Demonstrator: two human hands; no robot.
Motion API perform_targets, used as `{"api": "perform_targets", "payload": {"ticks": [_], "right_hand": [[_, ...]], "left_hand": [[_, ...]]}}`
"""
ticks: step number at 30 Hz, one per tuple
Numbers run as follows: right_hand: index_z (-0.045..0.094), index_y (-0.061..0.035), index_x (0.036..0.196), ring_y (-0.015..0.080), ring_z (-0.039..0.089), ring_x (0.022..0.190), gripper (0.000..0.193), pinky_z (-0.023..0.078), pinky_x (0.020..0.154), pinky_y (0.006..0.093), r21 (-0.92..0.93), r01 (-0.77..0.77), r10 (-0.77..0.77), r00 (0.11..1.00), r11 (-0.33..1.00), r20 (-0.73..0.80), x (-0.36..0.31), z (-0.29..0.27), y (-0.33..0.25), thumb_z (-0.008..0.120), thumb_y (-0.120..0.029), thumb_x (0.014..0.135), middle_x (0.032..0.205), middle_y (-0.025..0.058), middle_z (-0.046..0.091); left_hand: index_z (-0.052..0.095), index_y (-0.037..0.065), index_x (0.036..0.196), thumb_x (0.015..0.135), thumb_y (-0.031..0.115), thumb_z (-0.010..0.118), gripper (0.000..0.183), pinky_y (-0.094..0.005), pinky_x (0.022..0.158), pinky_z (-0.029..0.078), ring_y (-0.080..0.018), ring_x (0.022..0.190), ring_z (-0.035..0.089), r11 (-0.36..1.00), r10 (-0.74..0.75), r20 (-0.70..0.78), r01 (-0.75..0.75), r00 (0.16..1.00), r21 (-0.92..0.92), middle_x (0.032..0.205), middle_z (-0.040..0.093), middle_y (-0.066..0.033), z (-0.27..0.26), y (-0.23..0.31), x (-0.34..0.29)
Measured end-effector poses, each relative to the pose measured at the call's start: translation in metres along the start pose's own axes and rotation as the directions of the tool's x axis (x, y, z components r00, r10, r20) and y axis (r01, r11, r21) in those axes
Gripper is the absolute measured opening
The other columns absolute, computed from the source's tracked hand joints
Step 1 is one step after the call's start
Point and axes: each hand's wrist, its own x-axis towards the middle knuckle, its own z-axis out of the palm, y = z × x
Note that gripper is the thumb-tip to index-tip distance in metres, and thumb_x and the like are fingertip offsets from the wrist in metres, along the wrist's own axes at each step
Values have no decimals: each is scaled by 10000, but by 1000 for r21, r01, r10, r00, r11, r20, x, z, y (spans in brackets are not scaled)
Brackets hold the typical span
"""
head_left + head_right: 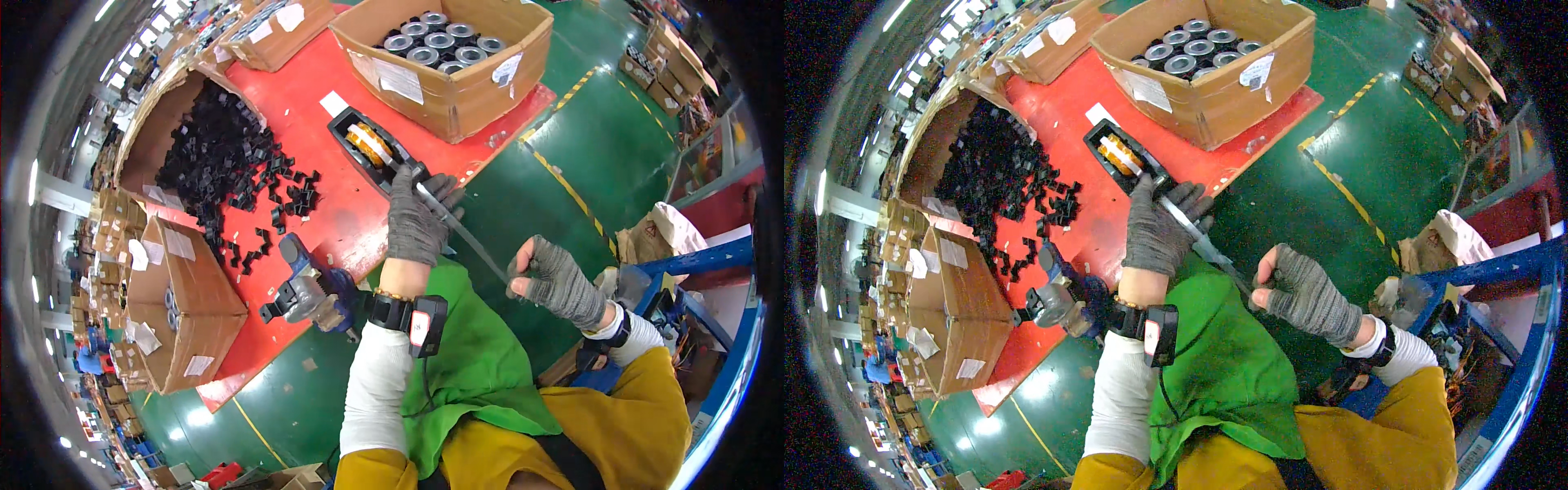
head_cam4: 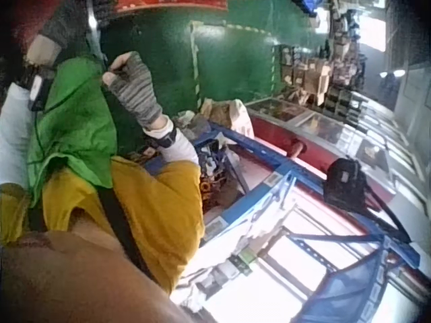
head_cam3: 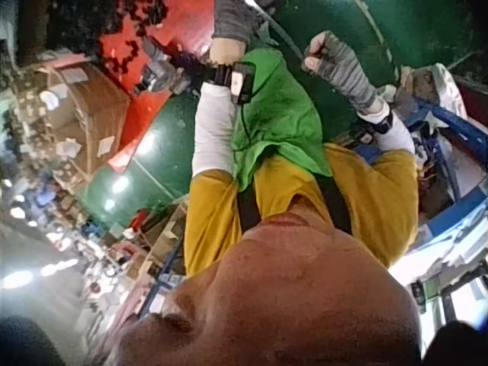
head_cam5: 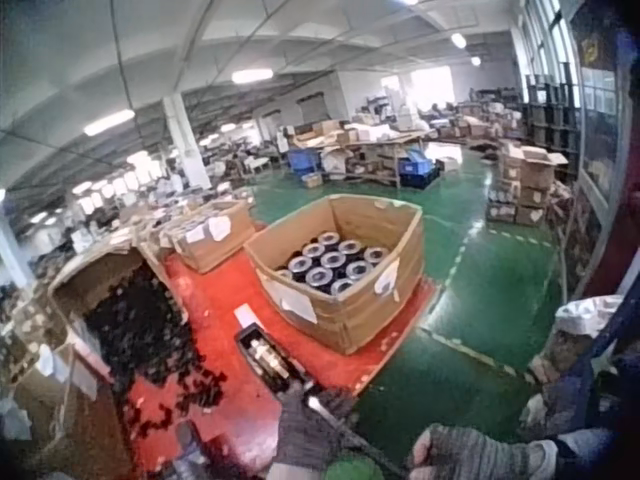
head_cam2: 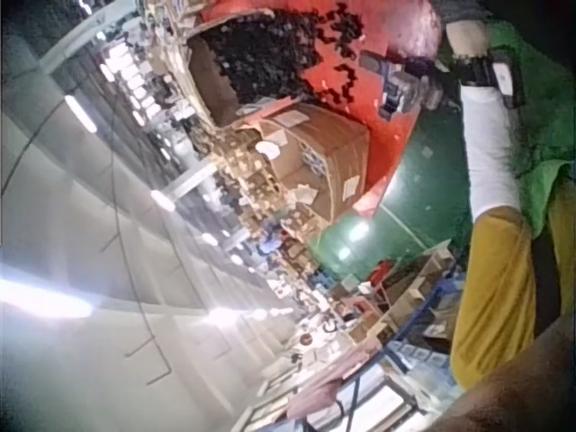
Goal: The recorder is assembling small metal parts by securing them with tape and then placing them into boxes.
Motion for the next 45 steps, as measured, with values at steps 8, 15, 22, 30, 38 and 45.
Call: {"api": "perform_targets", "payload": {"ticks": [8, 15, 22, 30, 38, 45], "right_hand": [[497, -32, 868, 136, 521, 732, 214, 432, 673, 277, -123, -31, 21, 997, 992, -77, 8, -8, 23, 647, -119, 744, 771, 39, 517], [504, -44, 872, 130, 513, 717, 207, 430, 653, 271, -180, 0, -27, 988, 984, -152, 11, -13, 35, 650, -106, 739, 766, 34, 520], [499, -49, 889, 115, 510, 708, 202, 434, 653, 260, -221, -24, -15, 985, 975, -173, 10, 2, 39, 642, -81, 749, 774, 31, 523], [512, -41, 906, 130, 542, 782, 209, 448, 716, 259, -52, -15, 17, 999, 999, 39, -25, 19, 18, 656, -123, 779, 833, 29, 561], [543, -38, 968, 185, 588, 890, 279, 459, 802, 312, -218, 398, -263, 845, 891, 465, -12, 110, -15, 638, -242, 804, 914, 76, 598], [560, -43, 974, 205, 594, 888, 269, 458, 810, 320, -165, 357, -244, 847, 920, 473, 3, 153, -16, 630, -235, 798, 912, 75, 603]], "left_hand": [[520, 17, 1114, 830, 590, 436, 645, -485, 911, 373, -325, 1091, 504, 1000, 5, 8, -5, 1000, 29, 1193, 531, -156, -3, -1, -4], [578, 88, 981, 795, 386, 608, 353, -463, 934, 362, -296, 1100, 511, 972, 163, 3, -160, 987, -171, 1113, 587, -92, -12, -19, -14], [570, 119, 929, 809, 203, 547, 148, -421, 927, 333, -283, 1103, 516, 985, -90, -20, 85, 996, -153, 1074, 616, -79, -12, -31, 3], [588, 67, 1043, 898, 302, 491, 293, -332, 870, 382, -247, 1021, 545, 764, 414, 218, -467, 884, 445, 993, 621, -84, 5, 0, -102], [616, 51, 1088, 934, 542, 118, 717, -380, 1053, 240, -246, 1221, 400, 82, 586, 528, -693, 614, 716, 1312, 455, -119, -83, 99, -194], [552, 36, 1182, 882, 637, 45, 841, -367, 1068, 203, -233, 1227, 393, 214, 523, 457, -629, 720, 747, 1323, 450, -114, -162, 125, -178]]}}
